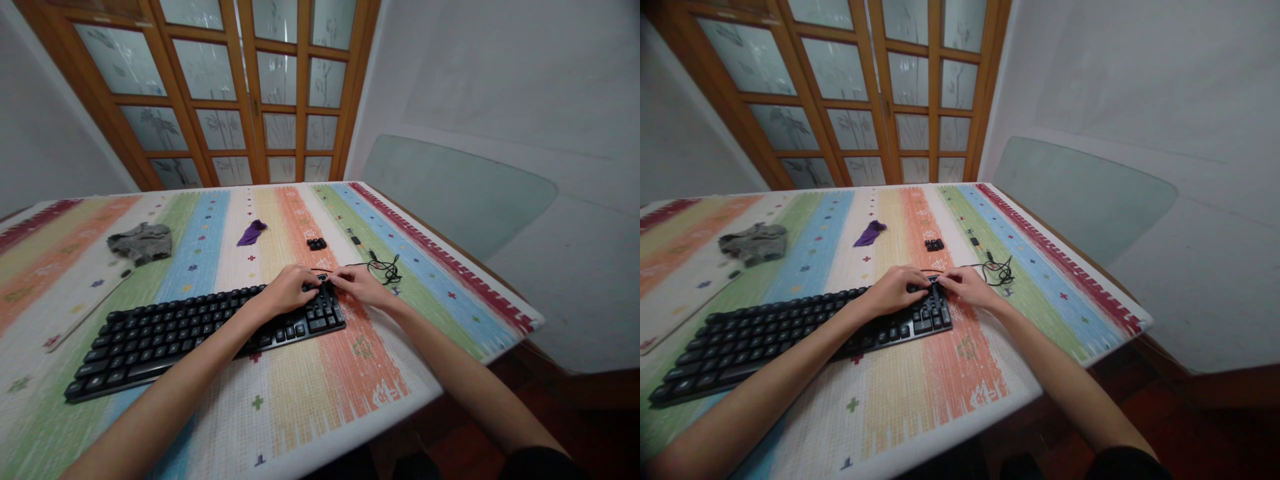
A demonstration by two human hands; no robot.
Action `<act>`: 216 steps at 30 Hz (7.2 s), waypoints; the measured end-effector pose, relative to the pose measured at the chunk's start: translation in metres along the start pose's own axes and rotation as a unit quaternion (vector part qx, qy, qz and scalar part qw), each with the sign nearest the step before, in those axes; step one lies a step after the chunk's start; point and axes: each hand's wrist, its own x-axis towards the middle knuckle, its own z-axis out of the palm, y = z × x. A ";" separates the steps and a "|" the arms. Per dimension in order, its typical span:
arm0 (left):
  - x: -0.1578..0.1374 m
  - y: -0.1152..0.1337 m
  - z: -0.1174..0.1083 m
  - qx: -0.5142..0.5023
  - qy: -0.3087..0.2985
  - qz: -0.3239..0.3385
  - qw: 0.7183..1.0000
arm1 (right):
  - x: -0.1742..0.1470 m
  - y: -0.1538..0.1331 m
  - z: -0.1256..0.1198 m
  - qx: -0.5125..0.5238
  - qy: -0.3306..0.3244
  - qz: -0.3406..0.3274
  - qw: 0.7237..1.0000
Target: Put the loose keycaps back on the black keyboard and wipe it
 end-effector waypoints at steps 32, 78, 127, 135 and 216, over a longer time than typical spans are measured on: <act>-0.002 0.003 0.013 -0.065 0.070 -0.036 0.995 | 0.000 0.000 -0.001 0.100 0.011 0.053 0.994; -0.012 0.014 0.011 -0.072 0.160 -0.038 0.984 | -0.005 -0.014 0.007 -0.081 0.033 -0.044 0.995; -0.018 0.022 0.009 -0.261 0.203 -0.080 0.940 | -0.011 -0.025 0.011 -0.008 0.109 -0.082 0.991; -0.017 0.021 0.011 -0.247 0.190 -0.091 0.946 | -0.009 -0.019 0.012 -0.067 0.106 -0.130 0.983; -0.001 0.025 0.011 -0.095 0.188 -0.075 0.975 | -0.008 -0.018 0.012 0.149 0.148 -0.083 0.974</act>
